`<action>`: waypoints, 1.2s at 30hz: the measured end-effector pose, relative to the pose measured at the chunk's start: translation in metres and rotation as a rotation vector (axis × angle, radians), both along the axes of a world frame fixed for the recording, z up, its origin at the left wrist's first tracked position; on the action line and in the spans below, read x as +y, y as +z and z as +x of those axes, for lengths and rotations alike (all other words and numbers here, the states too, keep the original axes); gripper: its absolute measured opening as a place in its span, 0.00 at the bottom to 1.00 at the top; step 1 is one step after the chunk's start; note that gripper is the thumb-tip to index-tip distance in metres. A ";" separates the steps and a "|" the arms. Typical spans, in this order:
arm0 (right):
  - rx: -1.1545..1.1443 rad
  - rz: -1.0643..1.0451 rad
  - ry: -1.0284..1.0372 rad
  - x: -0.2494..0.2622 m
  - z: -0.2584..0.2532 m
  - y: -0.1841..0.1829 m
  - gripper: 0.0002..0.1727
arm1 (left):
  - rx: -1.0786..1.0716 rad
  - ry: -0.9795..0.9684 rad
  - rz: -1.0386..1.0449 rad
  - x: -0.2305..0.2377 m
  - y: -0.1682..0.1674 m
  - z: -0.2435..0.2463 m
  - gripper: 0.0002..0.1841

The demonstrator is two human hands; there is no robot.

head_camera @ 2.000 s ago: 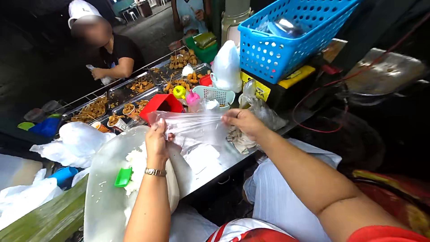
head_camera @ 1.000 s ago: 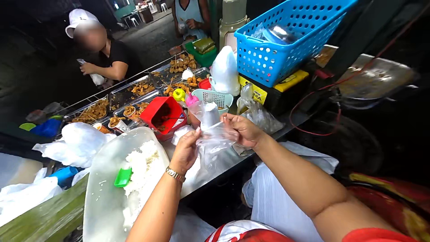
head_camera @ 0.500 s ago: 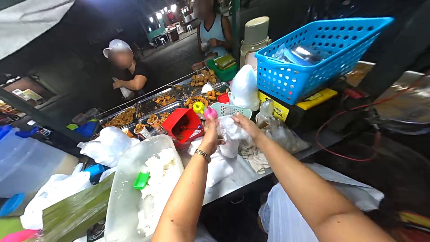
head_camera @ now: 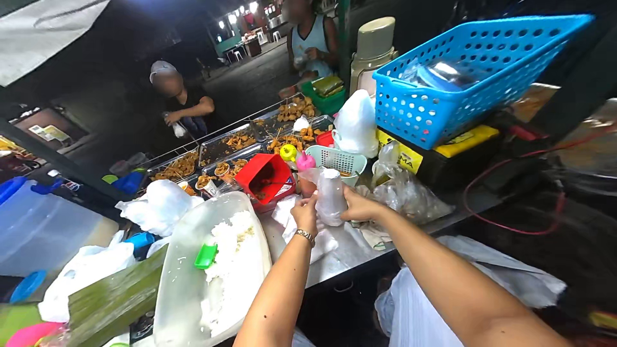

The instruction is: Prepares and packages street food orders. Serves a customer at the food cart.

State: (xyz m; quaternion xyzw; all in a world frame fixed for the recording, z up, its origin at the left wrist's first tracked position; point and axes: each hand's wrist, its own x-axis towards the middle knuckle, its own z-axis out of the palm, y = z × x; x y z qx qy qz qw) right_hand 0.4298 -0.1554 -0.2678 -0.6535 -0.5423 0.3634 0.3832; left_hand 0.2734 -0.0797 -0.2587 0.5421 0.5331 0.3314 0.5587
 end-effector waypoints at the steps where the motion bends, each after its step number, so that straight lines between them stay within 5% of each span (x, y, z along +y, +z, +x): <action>1: 0.032 -0.004 0.002 0.001 -0.003 -0.004 0.74 | 0.061 0.026 0.094 0.001 -0.003 -0.005 0.24; 4: 0.104 0.043 -0.002 0.005 -0.011 -0.009 0.79 | 0.552 -0.113 0.286 -0.001 -0.003 -0.027 0.26; 6: 0.115 0.091 0.007 0.007 -0.015 -0.012 0.80 | 0.901 -0.306 0.252 -0.003 -0.005 -0.039 0.36; 9: 0.101 0.100 0.016 0.005 -0.016 -0.012 0.75 | 1.098 -0.460 0.182 -0.002 -0.012 -0.052 0.41; 15: -0.112 -0.111 -0.004 -0.013 -0.006 0.013 0.67 | 0.990 -0.237 0.152 -0.001 -0.004 -0.054 0.36; 19: -0.425 -0.363 0.119 -0.033 0.001 0.039 0.38 | 1.047 -0.320 0.133 -0.001 0.002 -0.055 0.37; 22: -0.518 -0.475 0.243 -0.039 -0.008 0.035 0.34 | 1.006 -0.299 0.098 0.001 0.003 -0.050 0.42; 25: -0.551 -0.470 0.355 -0.036 -0.029 0.026 0.35 | 0.876 -0.188 0.085 0.011 0.002 -0.050 0.40; 28: -0.520 -0.381 0.351 -0.036 -0.035 0.029 0.24 | 0.758 -0.095 0.081 0.022 -0.004 -0.057 0.30; 36: -0.318 -0.222 -0.032 -0.049 0.012 0.050 0.20 | 0.544 0.118 0.423 -0.001 0.042 -0.044 0.21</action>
